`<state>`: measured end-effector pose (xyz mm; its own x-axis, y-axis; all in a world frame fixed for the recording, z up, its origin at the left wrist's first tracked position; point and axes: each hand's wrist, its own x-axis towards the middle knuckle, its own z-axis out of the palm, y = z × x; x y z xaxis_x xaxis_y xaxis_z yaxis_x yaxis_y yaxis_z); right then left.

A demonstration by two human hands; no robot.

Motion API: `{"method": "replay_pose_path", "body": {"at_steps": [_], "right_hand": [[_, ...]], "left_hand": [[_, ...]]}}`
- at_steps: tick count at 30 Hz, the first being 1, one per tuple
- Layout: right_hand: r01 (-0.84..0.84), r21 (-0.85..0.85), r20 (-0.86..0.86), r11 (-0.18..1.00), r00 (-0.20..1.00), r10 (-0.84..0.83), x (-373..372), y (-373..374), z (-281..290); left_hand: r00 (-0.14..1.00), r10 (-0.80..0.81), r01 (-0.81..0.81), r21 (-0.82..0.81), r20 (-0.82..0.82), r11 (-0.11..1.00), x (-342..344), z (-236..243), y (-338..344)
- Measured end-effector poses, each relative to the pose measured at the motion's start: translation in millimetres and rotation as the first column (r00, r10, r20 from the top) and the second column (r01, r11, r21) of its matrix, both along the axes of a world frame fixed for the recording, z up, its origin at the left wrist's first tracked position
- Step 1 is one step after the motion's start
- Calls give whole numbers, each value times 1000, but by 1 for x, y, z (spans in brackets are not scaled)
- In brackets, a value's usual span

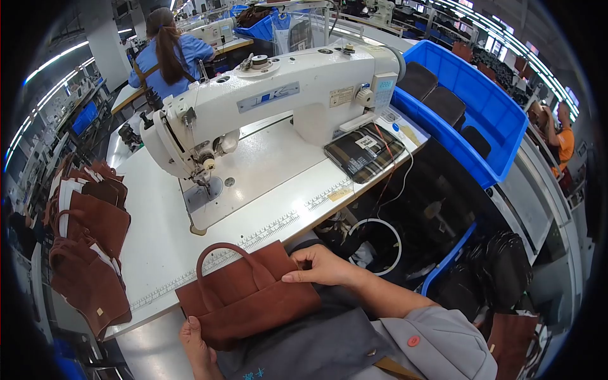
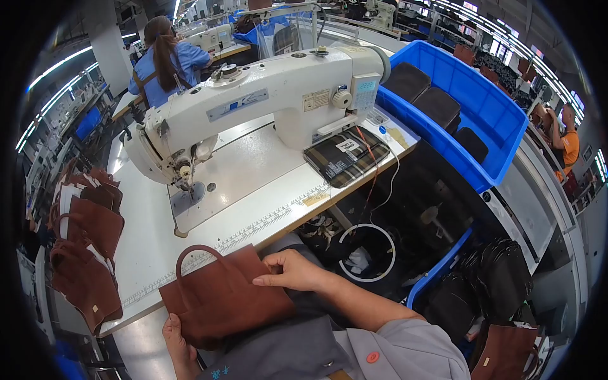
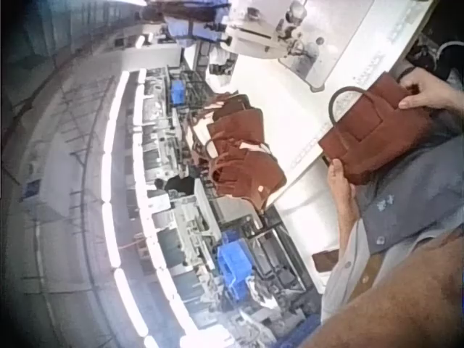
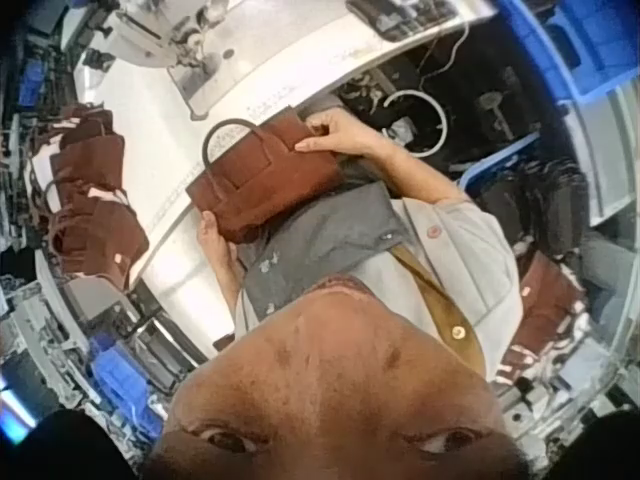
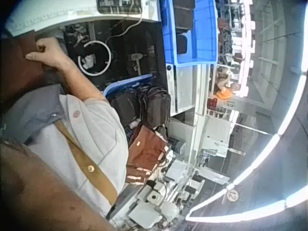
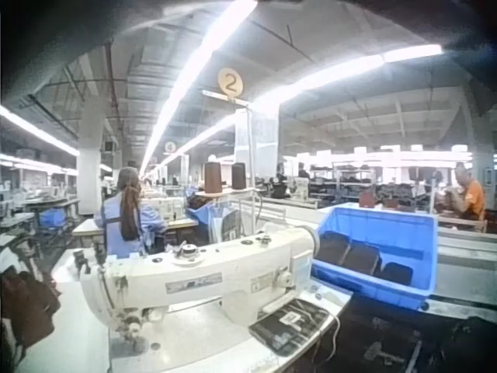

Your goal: Sewing together various brown leather components to assemble a handbag using an industrial sewing machine.

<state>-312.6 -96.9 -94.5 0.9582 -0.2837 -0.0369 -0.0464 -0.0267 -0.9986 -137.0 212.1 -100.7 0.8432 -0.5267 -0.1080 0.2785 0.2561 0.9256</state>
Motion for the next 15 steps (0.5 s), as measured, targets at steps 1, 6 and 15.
{"method": "replay_pose_path", "body": {"at_steps": [1,6,15], "right_hand": [[3,12,0,1000,1000,-3,-1,2,1],[8,154,44,988,999,-15,-7,11,-6],[27,-41,252,999,967,-16,-20,5,39]], "left_hand": [[1000,-8,8,-4,8,1000,0,0,0],[996,-66,65,15,55,998,6,-9,9],[978,-18,23,-26,209,999,7,24,21]]}}
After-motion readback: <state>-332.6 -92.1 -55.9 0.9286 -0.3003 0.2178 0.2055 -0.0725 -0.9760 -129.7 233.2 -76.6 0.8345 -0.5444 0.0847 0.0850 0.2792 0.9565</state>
